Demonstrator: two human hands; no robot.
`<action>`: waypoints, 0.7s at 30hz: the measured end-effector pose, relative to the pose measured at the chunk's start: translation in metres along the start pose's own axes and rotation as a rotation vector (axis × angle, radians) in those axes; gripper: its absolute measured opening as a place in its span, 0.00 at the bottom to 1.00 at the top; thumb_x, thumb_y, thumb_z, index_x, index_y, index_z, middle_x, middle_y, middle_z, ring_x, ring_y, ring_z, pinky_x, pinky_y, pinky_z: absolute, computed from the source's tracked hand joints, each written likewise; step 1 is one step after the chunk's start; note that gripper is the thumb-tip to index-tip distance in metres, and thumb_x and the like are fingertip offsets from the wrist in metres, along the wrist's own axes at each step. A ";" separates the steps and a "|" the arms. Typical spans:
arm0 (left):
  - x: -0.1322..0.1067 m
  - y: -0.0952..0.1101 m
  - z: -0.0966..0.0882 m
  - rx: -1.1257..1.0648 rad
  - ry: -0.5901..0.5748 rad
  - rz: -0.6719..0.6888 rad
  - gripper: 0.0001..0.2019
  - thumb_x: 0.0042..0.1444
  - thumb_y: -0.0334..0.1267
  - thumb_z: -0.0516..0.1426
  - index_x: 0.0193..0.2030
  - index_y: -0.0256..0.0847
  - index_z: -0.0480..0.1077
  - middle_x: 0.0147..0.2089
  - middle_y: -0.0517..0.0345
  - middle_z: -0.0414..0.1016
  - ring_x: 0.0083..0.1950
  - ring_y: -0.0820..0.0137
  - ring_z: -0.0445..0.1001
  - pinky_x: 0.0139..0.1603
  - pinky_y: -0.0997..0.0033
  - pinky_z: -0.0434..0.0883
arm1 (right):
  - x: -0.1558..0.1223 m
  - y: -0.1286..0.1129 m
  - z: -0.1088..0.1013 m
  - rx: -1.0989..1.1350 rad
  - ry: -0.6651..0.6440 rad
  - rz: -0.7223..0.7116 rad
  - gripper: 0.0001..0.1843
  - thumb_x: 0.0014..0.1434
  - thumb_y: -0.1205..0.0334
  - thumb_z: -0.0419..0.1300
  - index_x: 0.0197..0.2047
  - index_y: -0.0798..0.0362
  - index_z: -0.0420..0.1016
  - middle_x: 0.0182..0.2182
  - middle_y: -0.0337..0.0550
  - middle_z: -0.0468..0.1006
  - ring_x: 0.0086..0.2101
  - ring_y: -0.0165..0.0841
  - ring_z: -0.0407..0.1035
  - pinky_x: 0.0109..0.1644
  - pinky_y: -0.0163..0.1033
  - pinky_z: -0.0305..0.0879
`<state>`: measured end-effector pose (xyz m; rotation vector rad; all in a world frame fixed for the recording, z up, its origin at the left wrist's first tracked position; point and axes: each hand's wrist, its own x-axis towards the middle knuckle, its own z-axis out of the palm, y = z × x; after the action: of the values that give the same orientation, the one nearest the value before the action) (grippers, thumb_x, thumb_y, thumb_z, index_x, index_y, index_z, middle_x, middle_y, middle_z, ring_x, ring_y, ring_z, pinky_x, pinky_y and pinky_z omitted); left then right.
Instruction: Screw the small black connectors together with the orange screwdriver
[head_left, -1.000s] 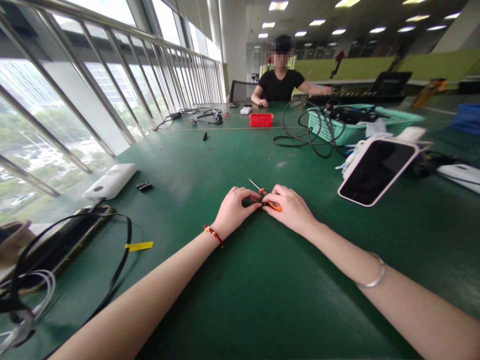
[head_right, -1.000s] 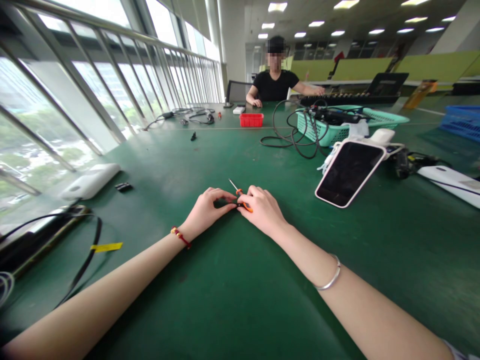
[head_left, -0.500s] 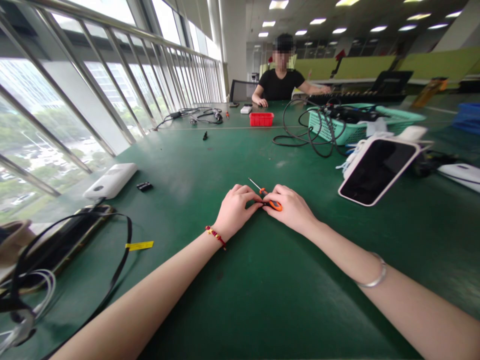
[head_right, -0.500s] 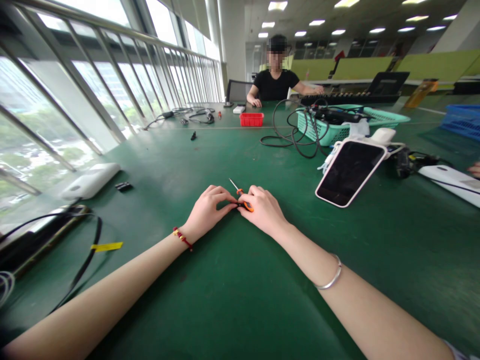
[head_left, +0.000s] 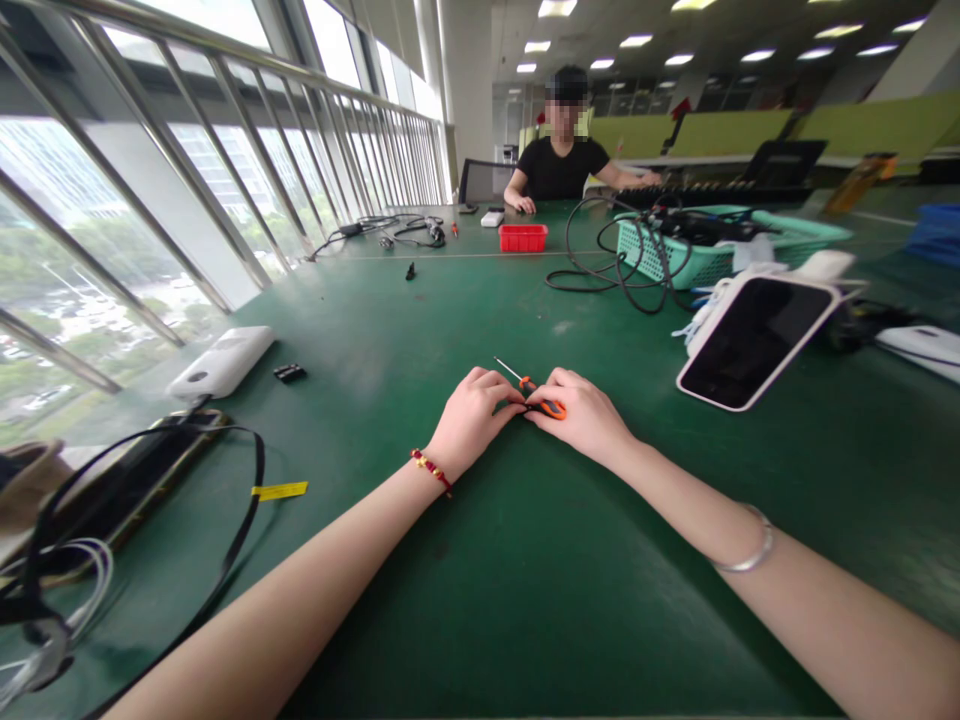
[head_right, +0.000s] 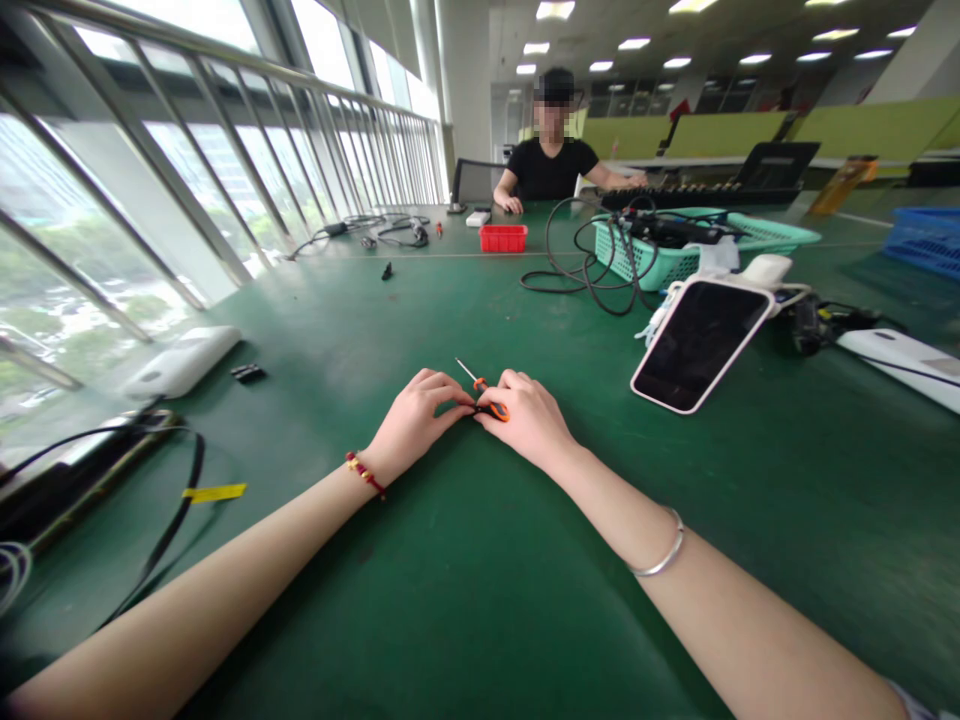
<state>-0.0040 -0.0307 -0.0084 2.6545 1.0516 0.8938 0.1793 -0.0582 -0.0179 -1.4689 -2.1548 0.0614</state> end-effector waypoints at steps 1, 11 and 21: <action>0.000 0.000 -0.001 0.026 -0.013 0.021 0.06 0.58 0.36 0.57 0.36 0.39 0.76 0.38 0.55 0.76 0.43 0.65 0.68 0.46 0.65 0.70 | 0.000 0.000 0.000 0.002 0.002 0.002 0.08 0.56 0.58 0.61 0.37 0.51 0.79 0.32 0.42 0.69 0.36 0.34 0.66 0.40 0.38 0.62; 0.001 0.000 -0.012 0.171 -0.091 0.166 0.09 0.60 0.38 0.55 0.41 0.40 0.76 0.38 0.53 0.76 0.42 0.65 0.68 0.45 0.65 0.69 | -0.005 -0.001 -0.004 0.067 0.076 -0.044 0.07 0.56 0.59 0.60 0.37 0.51 0.77 0.33 0.41 0.69 0.34 0.31 0.67 0.38 0.36 0.62; -0.002 -0.007 -0.007 0.025 -0.036 0.149 0.10 0.59 0.38 0.55 0.39 0.42 0.78 0.37 0.53 0.77 0.40 0.67 0.69 0.44 0.67 0.70 | -0.006 0.003 -0.005 0.132 0.110 -0.059 0.08 0.56 0.57 0.60 0.37 0.51 0.78 0.32 0.40 0.68 0.32 0.30 0.67 0.37 0.35 0.62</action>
<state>-0.0136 -0.0278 -0.0060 2.7884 0.8723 0.8613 0.1855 -0.0639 -0.0172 -1.3038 -2.0631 0.0971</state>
